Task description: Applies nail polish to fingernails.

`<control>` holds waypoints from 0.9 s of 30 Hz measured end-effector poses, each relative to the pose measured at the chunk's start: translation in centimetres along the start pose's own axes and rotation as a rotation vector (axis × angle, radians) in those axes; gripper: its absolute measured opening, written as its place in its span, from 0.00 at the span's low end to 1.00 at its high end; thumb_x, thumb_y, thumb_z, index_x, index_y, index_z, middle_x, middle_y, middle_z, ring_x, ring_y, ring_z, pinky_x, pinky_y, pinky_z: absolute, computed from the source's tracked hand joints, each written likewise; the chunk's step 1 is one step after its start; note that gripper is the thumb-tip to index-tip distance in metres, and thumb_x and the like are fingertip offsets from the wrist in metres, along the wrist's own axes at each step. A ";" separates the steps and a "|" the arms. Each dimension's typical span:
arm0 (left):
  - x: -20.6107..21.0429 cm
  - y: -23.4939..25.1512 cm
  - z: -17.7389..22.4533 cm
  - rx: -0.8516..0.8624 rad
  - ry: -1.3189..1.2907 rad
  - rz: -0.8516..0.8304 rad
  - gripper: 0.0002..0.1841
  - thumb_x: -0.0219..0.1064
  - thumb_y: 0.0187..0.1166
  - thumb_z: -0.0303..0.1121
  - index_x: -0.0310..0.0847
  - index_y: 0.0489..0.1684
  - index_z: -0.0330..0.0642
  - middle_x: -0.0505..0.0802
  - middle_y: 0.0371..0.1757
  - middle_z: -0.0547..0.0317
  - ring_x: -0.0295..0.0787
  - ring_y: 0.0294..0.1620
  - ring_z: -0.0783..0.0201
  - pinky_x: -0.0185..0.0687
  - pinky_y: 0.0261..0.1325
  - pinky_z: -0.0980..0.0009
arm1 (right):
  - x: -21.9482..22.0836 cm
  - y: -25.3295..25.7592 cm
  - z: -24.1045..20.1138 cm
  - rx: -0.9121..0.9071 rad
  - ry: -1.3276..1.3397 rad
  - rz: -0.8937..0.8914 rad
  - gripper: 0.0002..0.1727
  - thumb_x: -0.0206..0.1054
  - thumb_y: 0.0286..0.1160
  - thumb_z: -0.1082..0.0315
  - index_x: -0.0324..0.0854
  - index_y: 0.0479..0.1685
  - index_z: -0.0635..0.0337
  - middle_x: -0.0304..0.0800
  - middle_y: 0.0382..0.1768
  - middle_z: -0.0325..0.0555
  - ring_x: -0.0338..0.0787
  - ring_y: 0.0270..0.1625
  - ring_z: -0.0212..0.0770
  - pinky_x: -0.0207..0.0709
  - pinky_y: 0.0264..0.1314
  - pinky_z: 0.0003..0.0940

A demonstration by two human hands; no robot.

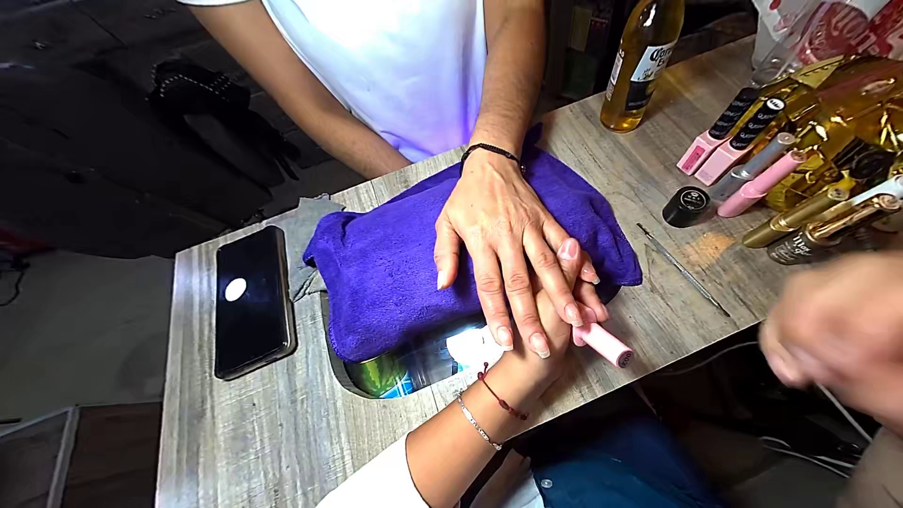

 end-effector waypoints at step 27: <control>0.4 -0.3 0.2 0.042 0.154 0.052 0.20 0.48 0.95 0.43 0.77 0.31 0.45 0.78 0.13 0.65 0.70 0.09 0.78 0.67 0.13 0.86 | 5.9 -2.0 4.7 -0.209 -0.161 0.250 0.10 0.80 0.66 0.65 0.90 0.45 0.52 0.93 0.37 0.27 0.91 0.41 0.21 0.87 0.46 0.14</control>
Point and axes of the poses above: each hand's wrist, its own y-axis towards the middle knuckle, its own x-axis out of the palm, z = x × y, the point moved 3 cm from there along y, towards the middle knuckle
